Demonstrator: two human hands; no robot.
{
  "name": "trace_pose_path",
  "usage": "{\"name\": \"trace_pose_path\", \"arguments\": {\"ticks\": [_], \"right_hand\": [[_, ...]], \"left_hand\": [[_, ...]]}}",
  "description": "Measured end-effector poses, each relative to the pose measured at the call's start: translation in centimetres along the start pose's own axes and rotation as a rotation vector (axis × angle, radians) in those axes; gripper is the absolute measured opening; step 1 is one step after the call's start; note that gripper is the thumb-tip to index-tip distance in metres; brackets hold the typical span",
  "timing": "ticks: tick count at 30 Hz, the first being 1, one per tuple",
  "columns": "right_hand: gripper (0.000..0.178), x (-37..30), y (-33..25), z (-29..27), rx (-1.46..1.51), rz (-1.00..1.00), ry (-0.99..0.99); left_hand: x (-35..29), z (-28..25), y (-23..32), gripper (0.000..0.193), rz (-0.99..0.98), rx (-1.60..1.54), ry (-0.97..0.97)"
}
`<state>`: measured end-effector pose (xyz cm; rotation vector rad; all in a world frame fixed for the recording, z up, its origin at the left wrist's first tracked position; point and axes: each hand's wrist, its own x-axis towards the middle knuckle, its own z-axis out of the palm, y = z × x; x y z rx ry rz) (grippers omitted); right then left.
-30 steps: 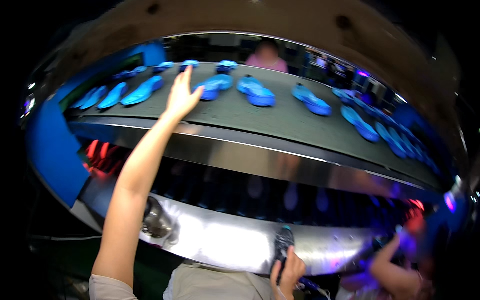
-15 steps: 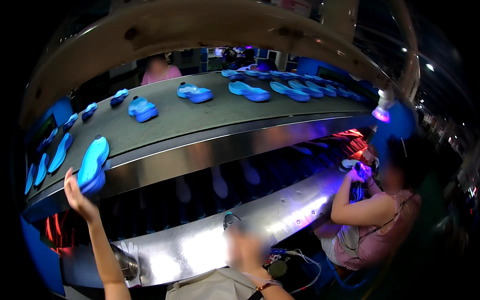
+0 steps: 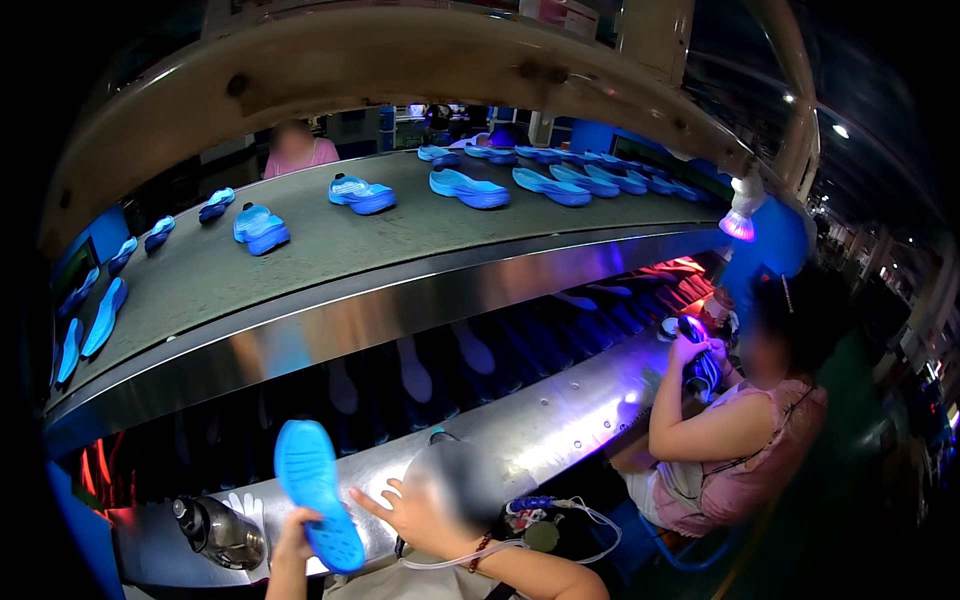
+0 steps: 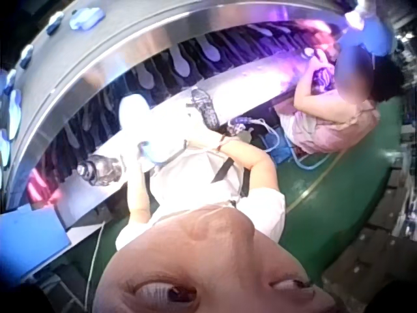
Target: The person applies a liquid substance to blue shoe soles using a brush and then places the soles onto a moving conveyor belt.
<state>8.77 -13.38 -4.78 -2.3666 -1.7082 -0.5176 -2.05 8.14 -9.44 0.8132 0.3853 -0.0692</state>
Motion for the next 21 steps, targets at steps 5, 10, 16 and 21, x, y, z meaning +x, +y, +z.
{"name": "trace_pose_path", "arguments": {"ticks": [5, 10, 16, 21], "right_hand": [[0.059, -0.8, 0.1, 3.7, 0.147, -0.014, 0.017], [0.057, -0.7, 1.3, 5.0, 0.07, 0.03, -0.02], [0.057, -0.1, 1.8, 5.6, -0.008, 0.107, -0.063], [0.057, -0.5, 0.0, 3.7, 0.114, 0.044, 0.017]], "left_hand": [[-0.5, 6.9, -1.8, 0.059, -0.192, 0.135, 0.015], [0.3, 5.5, -3.2, 0.06, -0.21, -0.017, -0.035], [1.7, 4.6, -3.7, 0.052, -0.132, -0.082, -0.009], [1.9, 2.8, -3.5, 0.048, 0.032, -0.053, 0.073]]}}
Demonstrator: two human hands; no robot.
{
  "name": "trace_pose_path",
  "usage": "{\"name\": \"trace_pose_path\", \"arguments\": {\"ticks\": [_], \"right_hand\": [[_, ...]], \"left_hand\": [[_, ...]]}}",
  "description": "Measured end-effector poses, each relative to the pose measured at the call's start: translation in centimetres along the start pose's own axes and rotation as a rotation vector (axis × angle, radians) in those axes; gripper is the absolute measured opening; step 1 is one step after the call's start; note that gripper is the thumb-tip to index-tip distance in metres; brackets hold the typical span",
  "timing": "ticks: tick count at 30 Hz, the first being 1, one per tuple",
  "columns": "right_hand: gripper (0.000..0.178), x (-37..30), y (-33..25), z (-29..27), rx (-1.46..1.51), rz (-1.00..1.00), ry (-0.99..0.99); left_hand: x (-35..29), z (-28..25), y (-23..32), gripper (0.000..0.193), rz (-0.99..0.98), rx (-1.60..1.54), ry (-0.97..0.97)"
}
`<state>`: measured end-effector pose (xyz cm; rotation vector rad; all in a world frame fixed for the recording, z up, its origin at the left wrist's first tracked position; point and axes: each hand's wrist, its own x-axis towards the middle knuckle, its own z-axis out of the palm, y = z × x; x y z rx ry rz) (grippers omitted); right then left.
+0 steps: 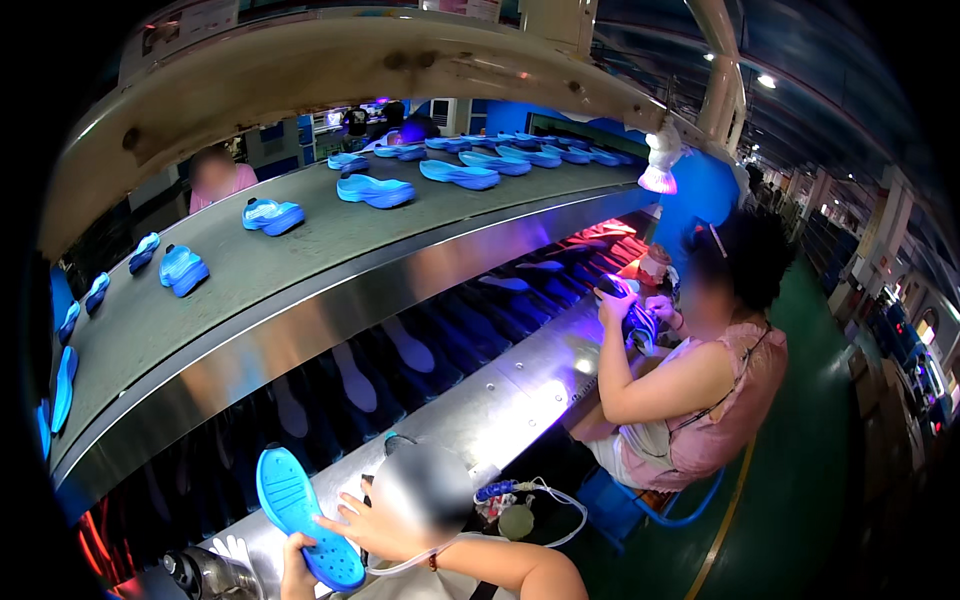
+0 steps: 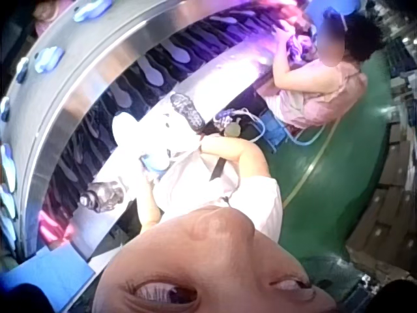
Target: The person applies a liquid substance to blue shoe soles using a brush and then places the soles onto a moving conveyor belt.
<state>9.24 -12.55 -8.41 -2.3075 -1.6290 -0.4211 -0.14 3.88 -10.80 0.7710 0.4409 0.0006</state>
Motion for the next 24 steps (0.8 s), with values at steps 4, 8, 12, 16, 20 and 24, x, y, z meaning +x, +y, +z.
{"name": "trace_pose_path", "arguments": {"ticks": [4, 8, 12, 16, 20, 24], "right_hand": [[0.059, -0.6, 0.0, 0.8, -0.029, -0.077, 0.027], [0.064, -0.4, 0.0, -0.4, -0.067, -0.092, 0.024], [0.048, -0.4, 0.3, -2.2, -0.041, -0.163, 0.002], [0.026, -1.5, 1.9, -5.7, -0.046, -0.069, 0.096], [0.032, -2.2, 3.8, -8.5, 0.401, 0.187, 0.104], [0.023, -2.5, 5.1, -7.1, 1.053, 0.609, 0.142]], "left_hand": [[-0.5, 1.1, 1.8, 0.04, 0.052, 0.06, 0.091], [-0.3, 1.2, 2.5, 0.045, 0.044, 0.002, 0.055], [0.0, 1.0, 2.8, 0.043, 0.125, -0.067, 0.05], [0.4, -1.4, 4.6, 0.045, 0.264, -0.141, 0.091], [-0.2, -2.3, 4.4, 0.057, 0.353, -0.213, 0.146], [-0.1, 0.2, 4.1, 0.08, 0.297, -0.266, -0.046]]}}
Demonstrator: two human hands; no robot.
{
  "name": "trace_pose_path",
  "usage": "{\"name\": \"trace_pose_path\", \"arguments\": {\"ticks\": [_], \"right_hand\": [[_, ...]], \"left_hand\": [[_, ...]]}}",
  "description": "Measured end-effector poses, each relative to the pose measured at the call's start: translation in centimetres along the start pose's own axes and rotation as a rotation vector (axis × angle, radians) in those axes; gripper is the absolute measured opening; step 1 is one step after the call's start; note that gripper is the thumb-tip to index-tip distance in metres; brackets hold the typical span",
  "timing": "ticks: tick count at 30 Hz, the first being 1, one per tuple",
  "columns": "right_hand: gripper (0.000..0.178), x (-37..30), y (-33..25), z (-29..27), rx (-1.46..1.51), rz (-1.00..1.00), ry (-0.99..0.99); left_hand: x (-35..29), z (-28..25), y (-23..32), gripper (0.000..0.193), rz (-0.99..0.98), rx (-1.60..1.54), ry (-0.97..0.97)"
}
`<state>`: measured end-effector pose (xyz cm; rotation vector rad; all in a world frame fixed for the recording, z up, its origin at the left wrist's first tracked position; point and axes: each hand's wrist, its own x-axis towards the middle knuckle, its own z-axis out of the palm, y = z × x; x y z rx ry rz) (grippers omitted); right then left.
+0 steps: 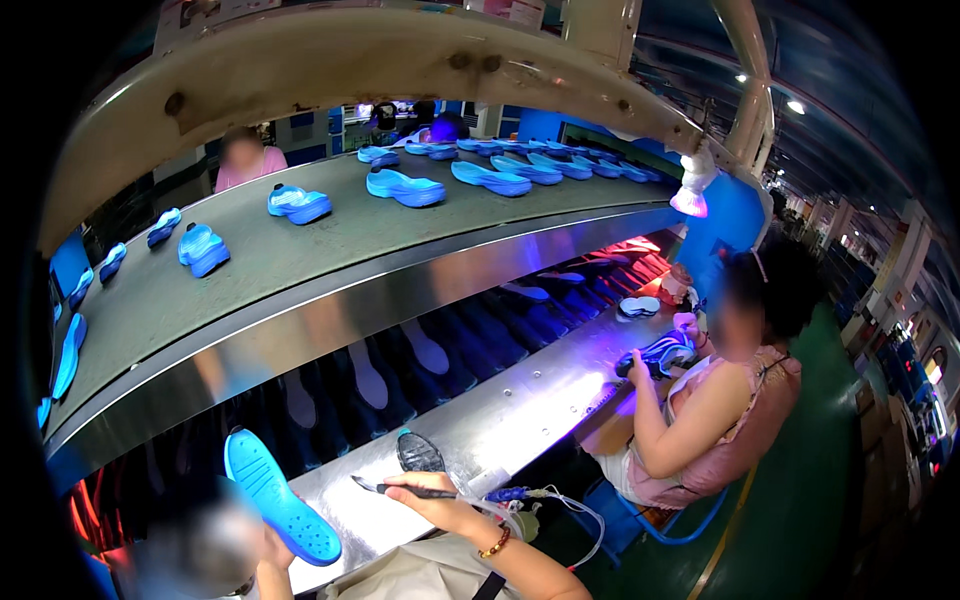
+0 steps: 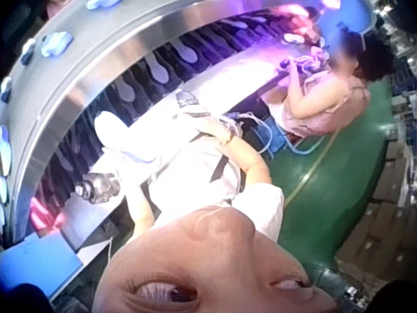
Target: The person applies a liquid substance to blue shoe soles using a brush and then places the soles onto a moving conveyor belt.
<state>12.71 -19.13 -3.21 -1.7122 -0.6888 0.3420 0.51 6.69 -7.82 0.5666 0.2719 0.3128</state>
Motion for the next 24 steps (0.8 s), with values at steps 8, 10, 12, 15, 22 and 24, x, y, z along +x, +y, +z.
{"name": "trace_pose_path", "arguments": {"ticks": [8, 10, 12, 15, 22, 24], "right_hand": [[0.025, 1.2, -0.4, 3.1, 0.725, 0.073, -0.156], [0.021, 1.5, -0.3, 2.8, 0.655, 0.046, -0.165], [0.021, 1.6, -0.6, 2.9, 0.692, 0.098, -0.082], [0.02, 2.4, 0.3, 2.8, 0.854, 0.081, -0.028], [0.014, 5.5, -0.1, 3.8, 0.736, 0.049, 0.051], [0.012, 6.2, -1.1, 4.5, 0.563, 0.034, 0.107]], "left_hand": [[-0.7, 2.8, -4.3, 0.086, -0.227, -0.012, 0.089], [-0.4, 2.2, -5.8, 0.084, -0.304, -0.069, 0.014], [-0.2, 1.3, -6.6, 0.093, -0.413, -0.084, -0.202], [-0.2, 3.3, -6.9, 0.105, -0.434, -0.206, -0.221], [-1.2, 5.2, -5.7, 0.098, -0.375, -0.124, -0.223], [-1.3, 5.3, -5.9, 0.097, -0.356, -0.045, -0.152]]}}
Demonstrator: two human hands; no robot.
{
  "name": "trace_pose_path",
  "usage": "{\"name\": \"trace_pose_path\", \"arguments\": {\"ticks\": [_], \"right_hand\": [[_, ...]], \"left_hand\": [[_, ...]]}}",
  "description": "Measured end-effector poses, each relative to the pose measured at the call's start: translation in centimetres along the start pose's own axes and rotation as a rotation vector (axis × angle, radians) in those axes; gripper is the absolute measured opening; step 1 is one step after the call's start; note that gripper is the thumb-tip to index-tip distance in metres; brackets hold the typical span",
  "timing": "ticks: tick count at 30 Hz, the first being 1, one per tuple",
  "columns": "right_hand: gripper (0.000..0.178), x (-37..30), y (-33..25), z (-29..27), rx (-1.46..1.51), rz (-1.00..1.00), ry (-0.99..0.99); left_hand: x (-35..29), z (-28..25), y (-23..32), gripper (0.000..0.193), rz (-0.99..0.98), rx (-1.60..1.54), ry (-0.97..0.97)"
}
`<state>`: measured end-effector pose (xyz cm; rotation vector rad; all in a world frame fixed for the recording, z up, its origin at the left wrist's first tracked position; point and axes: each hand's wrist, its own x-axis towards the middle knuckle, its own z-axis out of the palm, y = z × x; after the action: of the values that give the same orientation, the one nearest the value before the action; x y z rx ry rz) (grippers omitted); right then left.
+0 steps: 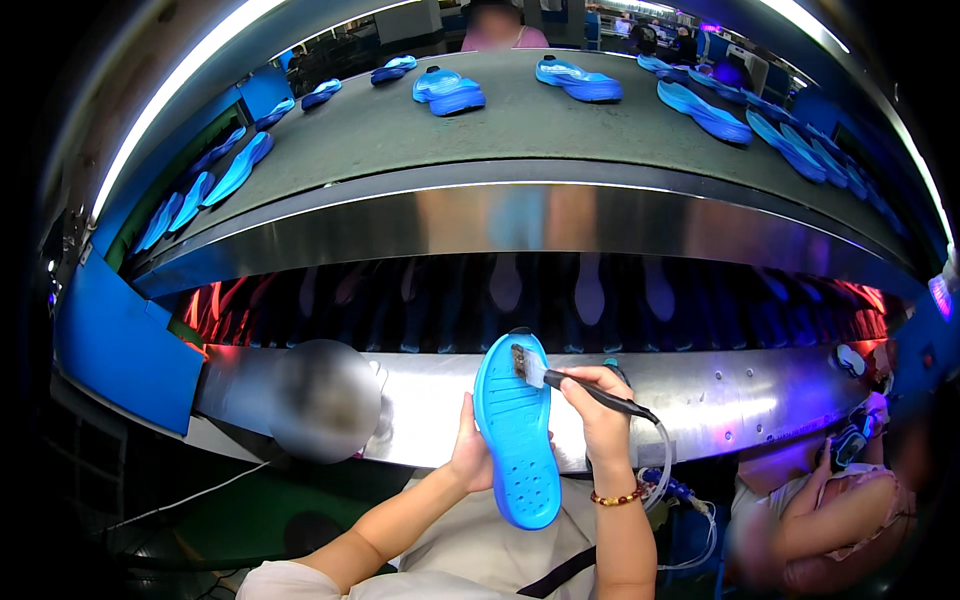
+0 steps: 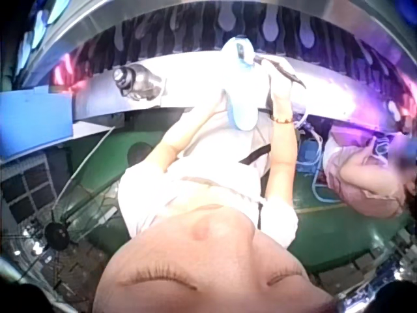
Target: The person applies a liquid substance to blue shoe soles using a brush and then places the soles onto a moving conveyor belt.
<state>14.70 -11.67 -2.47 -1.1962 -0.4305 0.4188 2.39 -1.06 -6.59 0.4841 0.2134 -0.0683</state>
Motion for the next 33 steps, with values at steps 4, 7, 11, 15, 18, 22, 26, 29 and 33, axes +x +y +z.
{"name": "trace_pose_path", "arguments": {"ticks": [4, 7, 11, 15, 18, 22, 26, 29, 33], "right_hand": [[0.014, -1.4, -0.6, 2.9, -0.459, -0.252, -0.12], [0.017, -3.4, -0.5, 3.1, -0.607, -0.382, -0.265], [0.015, -6.2, -1.4, 0.2, -0.632, -0.216, -0.611], [0.018, -5.4, -4.8, -0.2, -0.44, -0.099, -0.6], [0.018, -3.4, -5.2, 0.7, -0.314, -0.195, -0.231], [0.02, -4.0, -5.0, 1.1, -0.41, -0.286, -0.564], [0.018, -4.3, -6.3, 0.3, -0.06, 0.023, -0.488], [0.016, -4.1, -5.6, 0.4, -0.26, -0.153, -0.495], [0.02, -4.5, -5.9, -0.1, -0.19, -0.195, -0.68]], "left_hand": [[1.2, -0.4, -0.9, 0.08, 0.148, 0.044, 0.253], [1.2, -0.5, 1.0, 0.081, 0.219, 0.008, 0.292], [-0.1, -2.4, 3.7, 0.089, 0.231, 0.089, 0.23], [-1.7, -0.4, 3.1, 0.09, 0.138, 0.037, 0.113], [-2.3, 1.3, 1.8, 0.088, 0.018, -0.062, -0.034], [-1.7, 3.3, 1.9, 0.084, 0.039, -0.107, 0.142], [-2.4, 2.1, 2.1, 0.081, 0.113, 0.081, 0.085], [-1.9, 3.7, 2.2, 0.086, 0.16, 0.056, 0.187], [-1.8, 2.5, 2.8, 0.1, 0.293, 0.179, 0.003]]}}
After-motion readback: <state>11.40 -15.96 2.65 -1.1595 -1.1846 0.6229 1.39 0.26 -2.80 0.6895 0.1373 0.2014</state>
